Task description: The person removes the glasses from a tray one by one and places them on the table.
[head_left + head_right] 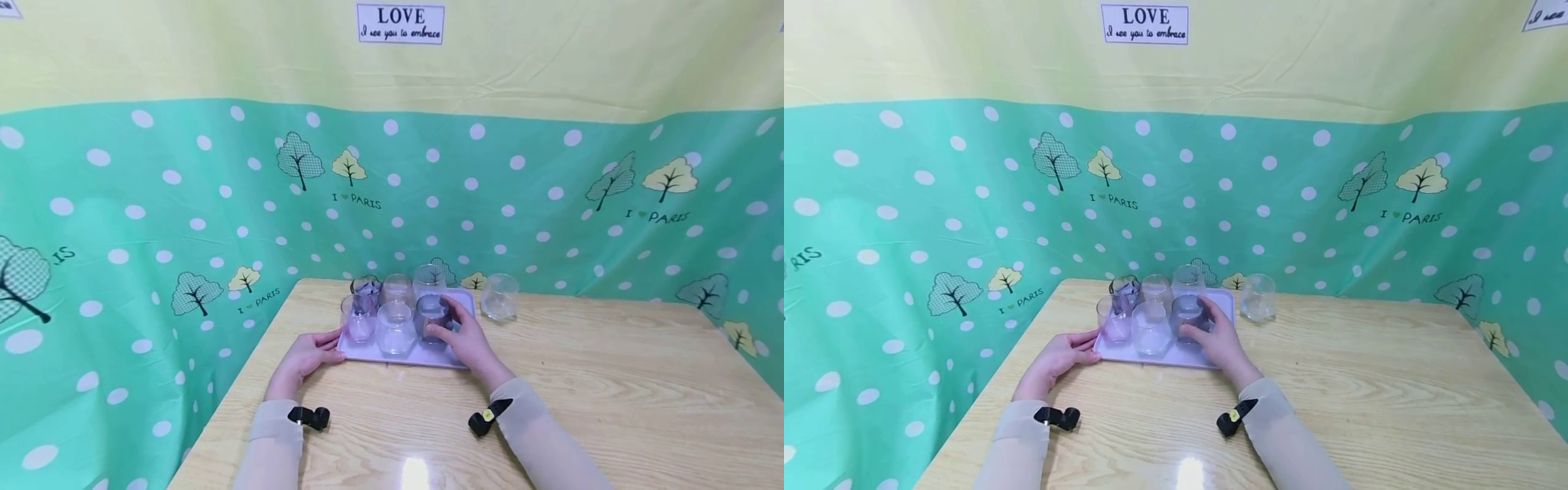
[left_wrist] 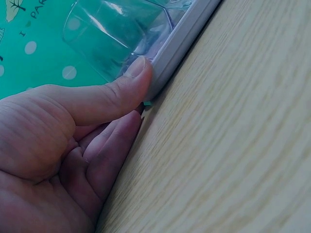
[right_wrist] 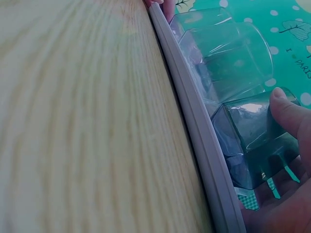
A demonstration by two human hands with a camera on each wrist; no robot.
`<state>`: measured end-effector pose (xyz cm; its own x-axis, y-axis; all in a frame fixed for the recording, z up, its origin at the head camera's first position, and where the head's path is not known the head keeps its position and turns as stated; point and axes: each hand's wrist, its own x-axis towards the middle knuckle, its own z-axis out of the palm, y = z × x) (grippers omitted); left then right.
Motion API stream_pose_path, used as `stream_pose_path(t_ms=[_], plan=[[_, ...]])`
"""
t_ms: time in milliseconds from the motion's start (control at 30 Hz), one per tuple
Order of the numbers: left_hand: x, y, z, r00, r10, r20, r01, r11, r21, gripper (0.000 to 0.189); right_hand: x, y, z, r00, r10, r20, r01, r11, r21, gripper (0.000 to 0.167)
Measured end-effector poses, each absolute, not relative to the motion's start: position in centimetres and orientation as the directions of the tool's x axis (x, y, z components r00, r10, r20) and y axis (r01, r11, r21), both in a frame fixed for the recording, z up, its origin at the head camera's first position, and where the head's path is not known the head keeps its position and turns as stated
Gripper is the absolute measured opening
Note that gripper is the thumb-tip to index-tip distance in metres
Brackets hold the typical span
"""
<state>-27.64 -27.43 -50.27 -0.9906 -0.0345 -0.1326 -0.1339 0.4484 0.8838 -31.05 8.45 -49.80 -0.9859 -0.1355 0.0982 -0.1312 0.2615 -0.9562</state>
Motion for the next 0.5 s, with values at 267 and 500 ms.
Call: stream_pose_path(t_ms=[267,500], plan=[[-27.6,-27.45,-50.16,-0.989,-0.037,-0.145,-0.147,0.448,0.882,0.068,-31.14,8.59,-49.87,-0.985,-0.143,0.097,-0.131,0.253,-0.959,0.087],[-27.83,-27.59,-50.44,-0.991,-0.017,-0.135,-0.131,0.402,0.906,0.067,-31.13,8.6,-49.78,-0.985,-0.136,0.108,-0.139,0.242,-0.96,0.086]])
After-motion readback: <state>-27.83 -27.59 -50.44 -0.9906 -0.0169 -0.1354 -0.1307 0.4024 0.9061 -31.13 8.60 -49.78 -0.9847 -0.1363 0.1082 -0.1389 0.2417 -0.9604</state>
